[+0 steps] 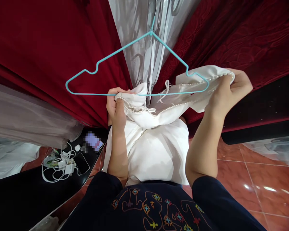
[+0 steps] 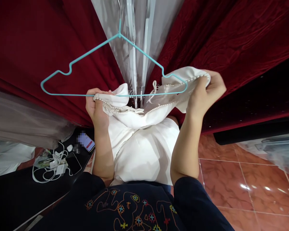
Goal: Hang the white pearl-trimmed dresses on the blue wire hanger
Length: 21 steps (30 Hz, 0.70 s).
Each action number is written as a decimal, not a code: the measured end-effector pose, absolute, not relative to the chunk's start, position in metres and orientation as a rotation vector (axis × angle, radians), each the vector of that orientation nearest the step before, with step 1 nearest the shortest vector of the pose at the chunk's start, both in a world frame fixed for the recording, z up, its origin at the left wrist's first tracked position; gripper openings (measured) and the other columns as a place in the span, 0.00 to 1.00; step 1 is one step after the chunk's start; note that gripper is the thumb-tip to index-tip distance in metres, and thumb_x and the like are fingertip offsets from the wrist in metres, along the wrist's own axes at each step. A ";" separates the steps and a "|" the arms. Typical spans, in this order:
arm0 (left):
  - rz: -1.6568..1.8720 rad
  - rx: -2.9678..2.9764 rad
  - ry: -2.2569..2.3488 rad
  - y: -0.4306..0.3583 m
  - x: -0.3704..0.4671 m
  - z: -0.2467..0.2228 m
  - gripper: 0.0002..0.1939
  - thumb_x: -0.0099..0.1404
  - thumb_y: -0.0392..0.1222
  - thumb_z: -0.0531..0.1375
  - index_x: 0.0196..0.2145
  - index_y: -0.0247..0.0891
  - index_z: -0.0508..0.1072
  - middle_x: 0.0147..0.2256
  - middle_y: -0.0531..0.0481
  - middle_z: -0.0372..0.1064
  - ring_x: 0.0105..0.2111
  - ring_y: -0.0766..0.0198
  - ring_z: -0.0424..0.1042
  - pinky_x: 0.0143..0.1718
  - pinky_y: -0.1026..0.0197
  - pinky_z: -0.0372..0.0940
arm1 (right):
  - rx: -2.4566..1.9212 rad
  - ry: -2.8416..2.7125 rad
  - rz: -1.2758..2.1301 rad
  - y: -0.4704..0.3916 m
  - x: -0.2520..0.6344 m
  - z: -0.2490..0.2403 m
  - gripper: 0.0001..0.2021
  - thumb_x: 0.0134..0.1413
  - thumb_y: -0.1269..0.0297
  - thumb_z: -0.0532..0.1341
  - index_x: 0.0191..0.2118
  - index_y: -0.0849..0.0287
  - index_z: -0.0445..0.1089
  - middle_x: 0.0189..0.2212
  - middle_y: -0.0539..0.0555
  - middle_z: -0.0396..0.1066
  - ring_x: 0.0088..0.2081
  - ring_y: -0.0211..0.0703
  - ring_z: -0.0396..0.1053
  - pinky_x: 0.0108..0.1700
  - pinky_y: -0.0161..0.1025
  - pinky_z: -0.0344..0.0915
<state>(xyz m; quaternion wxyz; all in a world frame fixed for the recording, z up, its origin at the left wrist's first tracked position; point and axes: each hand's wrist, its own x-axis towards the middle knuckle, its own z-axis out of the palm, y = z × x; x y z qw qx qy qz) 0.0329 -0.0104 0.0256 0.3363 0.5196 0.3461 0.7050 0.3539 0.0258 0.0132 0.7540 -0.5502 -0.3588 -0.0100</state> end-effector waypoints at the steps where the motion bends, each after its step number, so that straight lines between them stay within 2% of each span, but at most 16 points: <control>1: 1.829 1.334 0.903 -0.010 0.034 0.024 0.22 0.73 0.67 0.62 0.44 0.46 0.68 0.36 0.51 0.75 0.42 0.54 0.83 0.59 0.46 0.76 | -1.176 -0.756 -0.064 0.021 0.356 0.005 0.17 0.59 0.85 0.58 0.29 0.59 0.78 0.29 0.54 0.76 0.33 0.42 0.72 0.41 0.42 0.67; 4: 1.797 1.263 0.930 -0.006 0.042 0.017 0.25 0.71 0.70 0.63 0.44 0.45 0.69 0.36 0.51 0.77 0.44 0.54 0.84 0.57 0.47 0.77 | -1.027 -0.680 -0.231 -0.005 0.343 -0.016 0.12 0.60 0.80 0.62 0.33 0.57 0.79 0.31 0.53 0.75 0.35 0.44 0.72 0.45 0.45 0.68; 7: 1.799 1.204 0.884 0.000 0.051 0.007 0.25 0.70 0.69 0.64 0.44 0.45 0.69 0.38 0.50 0.79 0.47 0.54 0.84 0.57 0.48 0.76 | -0.983 -0.702 -0.271 -0.037 0.304 -0.020 0.02 0.61 0.65 0.69 0.35 0.52 0.80 0.33 0.51 0.72 0.35 0.46 0.72 0.47 0.49 0.70; 8: 1.807 1.191 0.863 0.002 0.053 0.004 0.24 0.70 0.69 0.65 0.44 0.45 0.70 0.38 0.50 0.79 0.47 0.55 0.84 0.57 0.48 0.75 | -0.993 -0.743 -0.254 -0.045 0.289 -0.016 0.04 0.62 0.60 0.70 0.36 0.51 0.80 0.34 0.52 0.72 0.38 0.48 0.73 0.49 0.51 0.71; 10: 1.828 1.172 0.832 0.004 0.058 0.000 0.23 0.71 0.67 0.65 0.45 0.45 0.70 0.37 0.51 0.80 0.47 0.56 0.84 0.55 0.48 0.75 | -1.026 -0.901 -0.190 -0.053 0.262 -0.005 0.09 0.62 0.52 0.71 0.40 0.50 0.82 0.44 0.55 0.75 0.48 0.52 0.76 0.54 0.55 0.73; 13: 1.824 1.143 0.855 0.000 0.063 0.000 0.22 0.74 0.65 0.63 0.46 0.44 0.71 0.37 0.51 0.80 0.50 0.56 0.83 0.53 0.49 0.74 | -1.040 -1.259 0.020 -0.045 0.233 0.011 0.16 0.69 0.46 0.62 0.48 0.49 0.82 0.49 0.57 0.76 0.55 0.52 0.76 0.59 0.59 0.74; 16: 1.773 1.127 0.926 -0.007 0.064 0.004 0.21 0.75 0.65 0.61 0.46 0.44 0.71 0.39 0.50 0.80 0.51 0.55 0.83 0.51 0.51 0.74 | -1.022 -1.444 0.234 -0.027 0.219 0.016 0.18 0.70 0.45 0.61 0.45 0.50 0.83 0.42 0.55 0.76 0.48 0.47 0.76 0.55 0.55 0.76; 18: 1.714 1.163 0.909 -0.009 0.059 0.005 0.20 0.73 0.63 0.63 0.45 0.44 0.72 0.39 0.49 0.81 0.49 0.55 0.83 0.50 0.53 0.74 | -1.033 -1.430 0.283 -0.018 0.217 0.014 0.18 0.69 0.45 0.62 0.40 0.51 0.83 0.37 0.53 0.74 0.42 0.44 0.75 0.51 0.51 0.76; 21: 1.619 1.293 0.944 -0.006 0.041 -0.001 0.16 0.68 0.57 0.68 0.43 0.43 0.75 0.38 0.49 0.80 0.42 0.58 0.81 0.47 0.57 0.73 | -1.072 -1.392 0.270 -0.014 0.225 0.012 0.17 0.67 0.45 0.64 0.38 0.52 0.83 0.34 0.52 0.73 0.40 0.43 0.73 0.48 0.49 0.74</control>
